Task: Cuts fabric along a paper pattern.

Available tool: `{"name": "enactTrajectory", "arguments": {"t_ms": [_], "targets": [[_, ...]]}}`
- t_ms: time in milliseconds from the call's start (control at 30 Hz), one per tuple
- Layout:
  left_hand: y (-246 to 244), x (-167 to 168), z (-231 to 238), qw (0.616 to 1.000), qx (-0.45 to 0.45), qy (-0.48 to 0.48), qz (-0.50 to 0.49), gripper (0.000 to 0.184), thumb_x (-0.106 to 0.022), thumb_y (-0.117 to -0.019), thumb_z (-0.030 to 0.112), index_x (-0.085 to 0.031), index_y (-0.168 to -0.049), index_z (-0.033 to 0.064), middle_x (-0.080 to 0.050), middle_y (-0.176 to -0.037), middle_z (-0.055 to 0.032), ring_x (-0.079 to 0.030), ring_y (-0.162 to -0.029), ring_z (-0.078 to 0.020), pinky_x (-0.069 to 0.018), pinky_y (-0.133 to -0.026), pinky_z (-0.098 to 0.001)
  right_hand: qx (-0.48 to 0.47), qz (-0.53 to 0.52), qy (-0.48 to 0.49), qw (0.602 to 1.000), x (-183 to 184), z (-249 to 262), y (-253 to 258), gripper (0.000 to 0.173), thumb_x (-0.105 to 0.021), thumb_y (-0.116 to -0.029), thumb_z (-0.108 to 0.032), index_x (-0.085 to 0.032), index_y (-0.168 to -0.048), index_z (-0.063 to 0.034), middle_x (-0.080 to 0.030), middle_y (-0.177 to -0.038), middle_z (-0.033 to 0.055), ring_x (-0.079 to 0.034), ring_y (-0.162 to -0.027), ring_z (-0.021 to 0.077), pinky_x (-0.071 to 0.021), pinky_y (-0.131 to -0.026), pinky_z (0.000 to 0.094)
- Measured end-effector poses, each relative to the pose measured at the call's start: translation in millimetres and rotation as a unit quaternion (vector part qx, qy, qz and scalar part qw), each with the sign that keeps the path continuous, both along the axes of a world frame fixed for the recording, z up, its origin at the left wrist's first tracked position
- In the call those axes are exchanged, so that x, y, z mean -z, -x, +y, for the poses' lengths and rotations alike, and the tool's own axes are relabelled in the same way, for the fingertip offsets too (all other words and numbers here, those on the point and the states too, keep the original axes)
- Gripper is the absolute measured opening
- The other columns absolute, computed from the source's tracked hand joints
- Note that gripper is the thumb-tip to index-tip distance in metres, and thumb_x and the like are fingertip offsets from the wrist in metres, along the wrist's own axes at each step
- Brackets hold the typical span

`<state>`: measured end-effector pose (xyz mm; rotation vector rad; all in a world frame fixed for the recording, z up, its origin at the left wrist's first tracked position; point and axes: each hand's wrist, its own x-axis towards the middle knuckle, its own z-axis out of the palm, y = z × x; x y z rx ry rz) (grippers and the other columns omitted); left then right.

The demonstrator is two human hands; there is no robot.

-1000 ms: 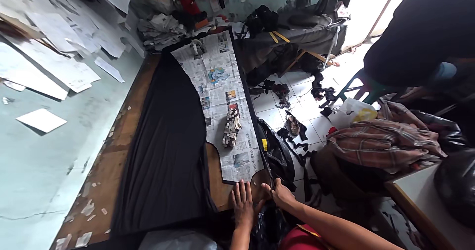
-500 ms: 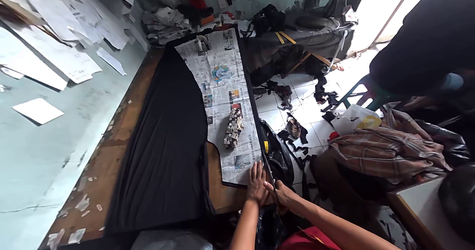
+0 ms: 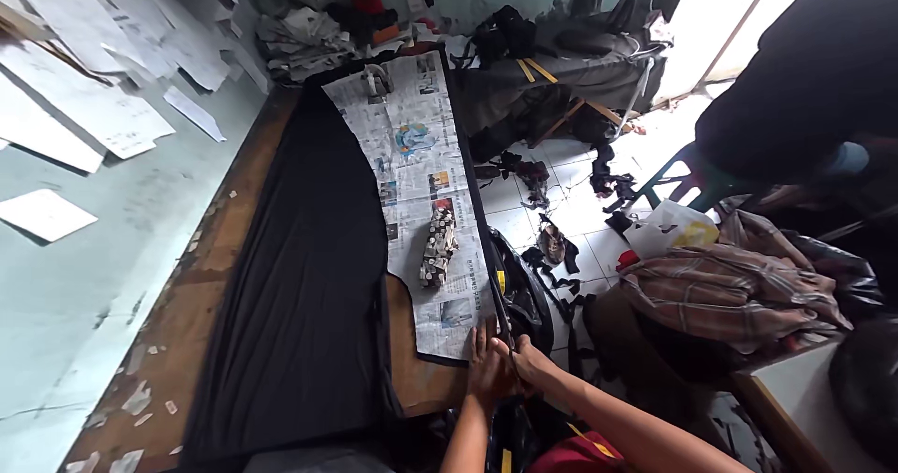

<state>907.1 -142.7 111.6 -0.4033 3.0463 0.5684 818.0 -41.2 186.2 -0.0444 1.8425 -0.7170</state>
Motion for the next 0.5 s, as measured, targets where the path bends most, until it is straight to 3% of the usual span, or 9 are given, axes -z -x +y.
{"name": "enactTrajectory", "arguments": {"t_ms": [100, 233, 333, 500], "targets": [[-1, -1, 1, 1.000, -0.005, 0.011, 0.028, 0.070, -0.050, -0.0978, 0.048, -0.047, -0.152, 0.0028, -0.033, -0.164, -0.0210, -0.026, -0.154, -0.0385, -0.0108, -0.125, -0.0589, 0.018, -0.003, 0.014, 1.000, 0, -5, 3, 0.096, -0.045, -0.0912, -0.081, -0.029, -0.151, -0.0080, -0.065, -0.119, 0.0222, -0.072, -0.092, 0.0339, -0.0593, -0.080, 0.0523], [-3, 7, 0, 0.999, 0.009, 0.031, 0.041, 0.079, -0.056, -0.0909, 0.058, -0.050, -0.150, 0.0046, -0.034, -0.163, -0.0225, -0.027, -0.153, -0.0411, -0.0141, -0.124, -0.0604, 0.012, 0.022, 0.013, 1.000, 8, -2, -1, 0.090, -0.045, -0.0921, -0.080, -0.037, -0.146, -0.0084, -0.068, -0.106, 0.0179, -0.071, -0.084, 0.0299, -0.0591, -0.076, 0.0481], [-5, 12, -1, 0.997, 0.021, 0.051, 0.055, 0.075, -0.053, -0.0930, 0.058, -0.053, -0.149, 0.0073, -0.036, -0.161, -0.0242, -0.029, -0.152, -0.0426, -0.0144, -0.124, -0.0619, -0.028, 0.015, -0.018, 0.999, 6, 6, -3, 0.093, -0.043, -0.0914, -0.082, -0.032, -0.149, -0.0097, -0.068, -0.107, 0.0188, -0.072, -0.083, 0.0306, -0.0597, -0.077, 0.0485], [-8, 18, 0, 0.992, 0.037, 0.089, 0.085, 0.060, -0.044, -0.1000, 0.049, -0.060, -0.143, 0.0103, -0.046, -0.156, -0.0218, -0.040, -0.147, -0.0415, -0.0260, -0.121, -0.0602, -0.064, 0.015, -0.046, 0.997, 6, 19, -8, 0.098, -0.041, -0.0885, -0.086, -0.030, -0.150, -0.0112, -0.068, -0.106, 0.0189, -0.071, -0.082, 0.0310, -0.0589, -0.077, 0.0490]]}}
